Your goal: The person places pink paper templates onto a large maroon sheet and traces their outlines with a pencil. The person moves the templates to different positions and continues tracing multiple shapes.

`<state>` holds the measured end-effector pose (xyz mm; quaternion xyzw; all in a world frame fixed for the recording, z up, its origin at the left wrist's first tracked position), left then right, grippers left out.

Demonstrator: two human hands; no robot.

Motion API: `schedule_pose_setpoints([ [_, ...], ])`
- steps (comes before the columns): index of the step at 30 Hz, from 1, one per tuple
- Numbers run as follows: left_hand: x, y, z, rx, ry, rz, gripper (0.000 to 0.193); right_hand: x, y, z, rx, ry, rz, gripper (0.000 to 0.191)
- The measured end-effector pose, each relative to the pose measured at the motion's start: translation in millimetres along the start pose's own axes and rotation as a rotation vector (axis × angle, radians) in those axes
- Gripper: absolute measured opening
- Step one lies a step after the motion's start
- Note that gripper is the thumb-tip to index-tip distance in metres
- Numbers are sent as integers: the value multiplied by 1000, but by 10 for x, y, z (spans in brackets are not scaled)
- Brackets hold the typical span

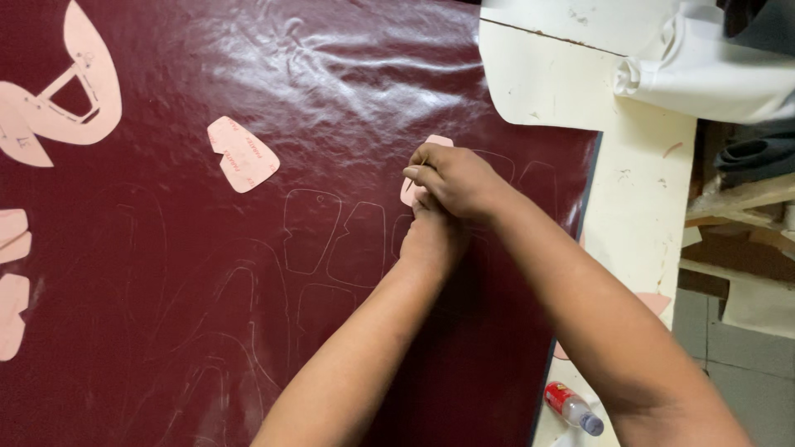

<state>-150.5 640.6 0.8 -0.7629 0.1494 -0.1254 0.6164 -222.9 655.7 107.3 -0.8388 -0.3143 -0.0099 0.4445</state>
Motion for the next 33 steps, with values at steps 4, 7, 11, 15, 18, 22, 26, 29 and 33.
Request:
schedule_pose_setpoints([
  [4,27,14,-45,188,-51,37,37,-19,125,-58,-53,48,-10,28],
  [7,37,5,-51,175,-13,15,35,-59,151,-69,18,-47,58,27],
  [11,83,29,-172,690,-333,-11,50,-146,77,-38,108,-195,200,25],
  [15,120,-106,-175,276,-225,272,50,-244,2,71,103,-78,189,27],
  [18,124,-33,-218,623,-381,297,54,-255,-20,76,133,-100,232,25],
  [22,116,-31,-167,290,-236,331,53,-231,-51,95,137,-125,258,25],
  [26,138,-8,-198,514,-324,379,54,-248,-94,132,164,-93,252,25],
  [29,135,3,-221,611,-344,343,54,-284,-84,113,190,-131,270,24],
  [33,137,-26,-264,678,-326,336,54,-370,-66,117,157,-138,282,23],
])
Point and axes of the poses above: each hand's wrist, its own x-axis away from the middle knuckle, its own y-axis out of the palm, z = x × y, the point moved 4 cm from there along -x, towards the middle knuckle, and after that the axes turned 4 degrees about y, right-handed, at the moved point
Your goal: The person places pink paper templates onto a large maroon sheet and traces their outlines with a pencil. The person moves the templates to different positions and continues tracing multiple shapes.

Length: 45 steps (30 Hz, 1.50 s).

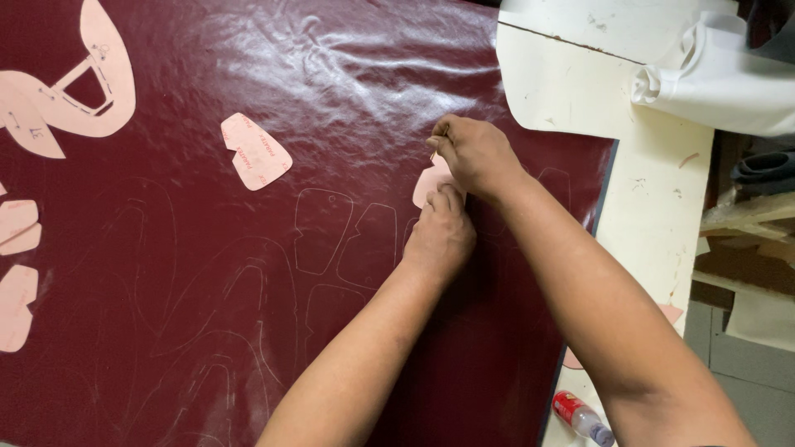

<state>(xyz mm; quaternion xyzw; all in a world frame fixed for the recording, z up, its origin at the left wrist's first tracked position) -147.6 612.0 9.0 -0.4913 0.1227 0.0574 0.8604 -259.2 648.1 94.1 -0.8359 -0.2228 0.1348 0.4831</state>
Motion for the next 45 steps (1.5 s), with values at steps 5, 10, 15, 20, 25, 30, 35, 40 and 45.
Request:
schedule_pose_setpoints([
  [5,16,-82,103,-455,256,1,40,-56,-21,57,3,-49,75,22],
  [10,27,-155,130,-500,310,45,28,-109,-108,165,-17,-37,119,20],
  [15,29,-197,127,-519,317,90,25,-138,-131,232,-46,26,95,21],
  [20,26,-201,95,-461,304,37,22,-121,-141,246,-50,10,106,21],
  [25,15,-218,95,-396,277,26,22,-120,-149,268,-64,20,110,20],
  [30,26,-294,87,-331,275,78,23,-86,-224,365,-52,84,75,21],
  [35,-22,-426,-54,-204,278,-25,14,37,-304,401,22,60,97,22],
  [40,-59,-656,-107,10,233,44,13,214,-332,370,-3,53,110,21],
  [45,-161,-751,-136,191,93,-27,30,545,-303,335,-46,67,53,21],
])
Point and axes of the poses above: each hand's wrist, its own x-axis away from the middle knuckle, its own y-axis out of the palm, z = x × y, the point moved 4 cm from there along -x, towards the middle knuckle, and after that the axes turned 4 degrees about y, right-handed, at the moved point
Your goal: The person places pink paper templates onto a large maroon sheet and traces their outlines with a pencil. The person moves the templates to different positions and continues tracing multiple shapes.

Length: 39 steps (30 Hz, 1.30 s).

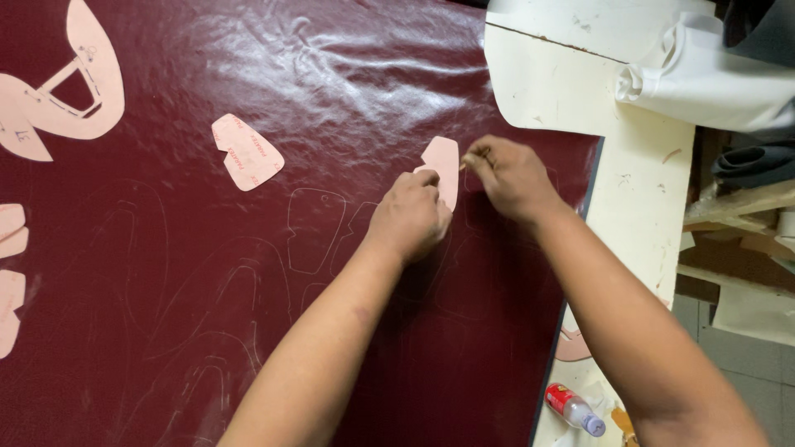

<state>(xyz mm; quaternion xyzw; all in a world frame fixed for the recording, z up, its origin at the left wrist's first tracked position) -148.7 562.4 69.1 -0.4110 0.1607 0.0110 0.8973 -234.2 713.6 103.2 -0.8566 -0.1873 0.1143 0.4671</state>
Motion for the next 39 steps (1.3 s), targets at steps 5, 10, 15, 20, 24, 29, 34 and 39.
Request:
schedule_pose_setpoints([
  [5,-122,25,-179,196,-240,-111,45,376,30,-80,2,-178,2,15],
  [10,-171,51,-314,310,-318,-115,50,534,47,-138,-13,-219,-1,12],
  [15,-193,100,-404,334,-371,-175,52,563,79,-163,-34,-194,-43,11],
  [20,-216,150,-503,479,-399,-99,54,545,164,-237,-60,-291,-10,10],
  [24,-252,223,-618,591,-433,-128,55,485,305,-315,-136,-368,8,7],
  [29,-275,266,-705,673,-491,-170,58,398,459,-382,-177,-400,21,12],
  [34,-261,175,-554,592,-391,-130,49,372,354,-380,-137,-345,98,12],
  [39,41,182,-178,211,-397,-194,39,200,-158,-270,20,-113,293,23],
])
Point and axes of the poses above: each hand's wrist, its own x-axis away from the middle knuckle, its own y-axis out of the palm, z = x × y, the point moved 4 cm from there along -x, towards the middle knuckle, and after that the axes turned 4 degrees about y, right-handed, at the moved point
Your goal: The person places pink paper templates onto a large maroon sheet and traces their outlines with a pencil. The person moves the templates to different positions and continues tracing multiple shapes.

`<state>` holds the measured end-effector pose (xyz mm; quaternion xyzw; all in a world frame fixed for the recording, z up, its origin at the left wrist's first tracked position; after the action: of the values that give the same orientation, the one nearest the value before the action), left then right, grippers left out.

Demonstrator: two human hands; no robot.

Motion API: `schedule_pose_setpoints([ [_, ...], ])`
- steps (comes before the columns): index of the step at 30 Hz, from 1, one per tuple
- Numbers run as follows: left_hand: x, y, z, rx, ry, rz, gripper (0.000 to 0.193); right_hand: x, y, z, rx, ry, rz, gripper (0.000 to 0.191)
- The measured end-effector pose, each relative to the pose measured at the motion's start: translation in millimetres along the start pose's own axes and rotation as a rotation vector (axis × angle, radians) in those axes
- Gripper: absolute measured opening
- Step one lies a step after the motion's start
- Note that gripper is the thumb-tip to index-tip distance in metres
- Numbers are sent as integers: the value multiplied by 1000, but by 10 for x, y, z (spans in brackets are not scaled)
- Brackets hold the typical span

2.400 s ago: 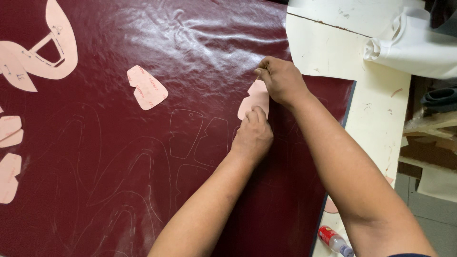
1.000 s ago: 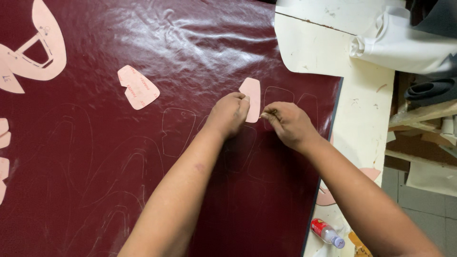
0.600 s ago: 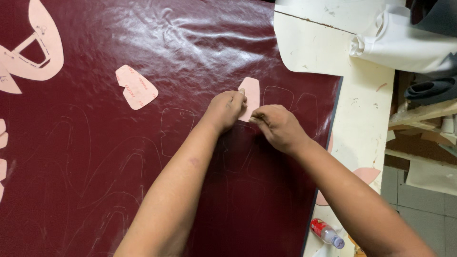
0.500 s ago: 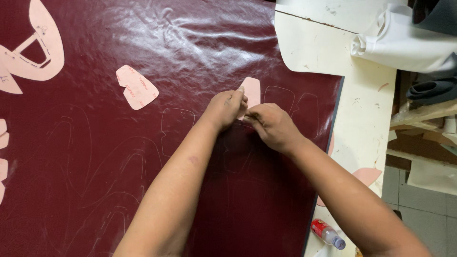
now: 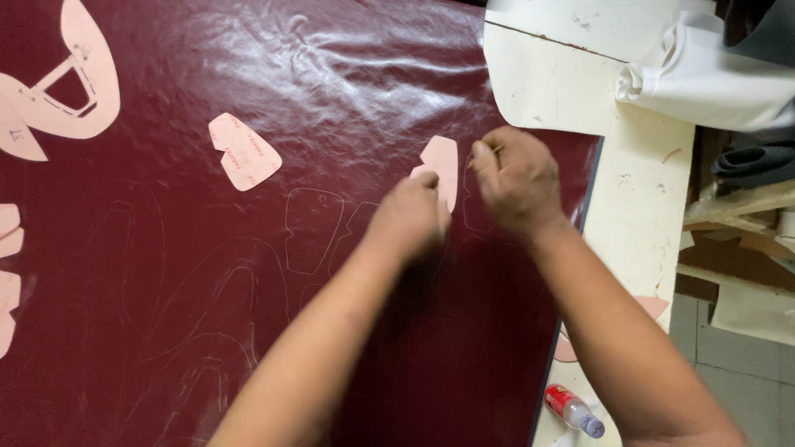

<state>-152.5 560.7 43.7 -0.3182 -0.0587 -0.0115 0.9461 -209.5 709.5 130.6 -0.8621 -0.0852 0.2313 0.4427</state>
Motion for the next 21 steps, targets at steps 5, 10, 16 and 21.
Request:
schedule_pose_setpoints([
  [5,203,488,161,-48,51,61,84,-46,179,-210,-71,-119,-275,15],
  [10,147,632,116,-308,98,-63,76,22,397,-357,-4,-257,-333,12],
  [16,206,614,283,-725,284,-322,41,6,472,-366,-27,-267,-385,12],
  [21,238,613,312,-867,367,-347,37,26,514,-412,-62,-367,-334,10],
])
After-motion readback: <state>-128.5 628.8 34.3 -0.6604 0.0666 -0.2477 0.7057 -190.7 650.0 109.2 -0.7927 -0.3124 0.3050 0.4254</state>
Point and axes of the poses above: each hand's wrist, its own x-axis away from the middle knuckle, its own y-axis out of the palm, z = x × y, the point moved 4 cm from there along -x, towards the middle knuckle, and after that the axes turned 4 degrees about y, right-handed, at the moved point
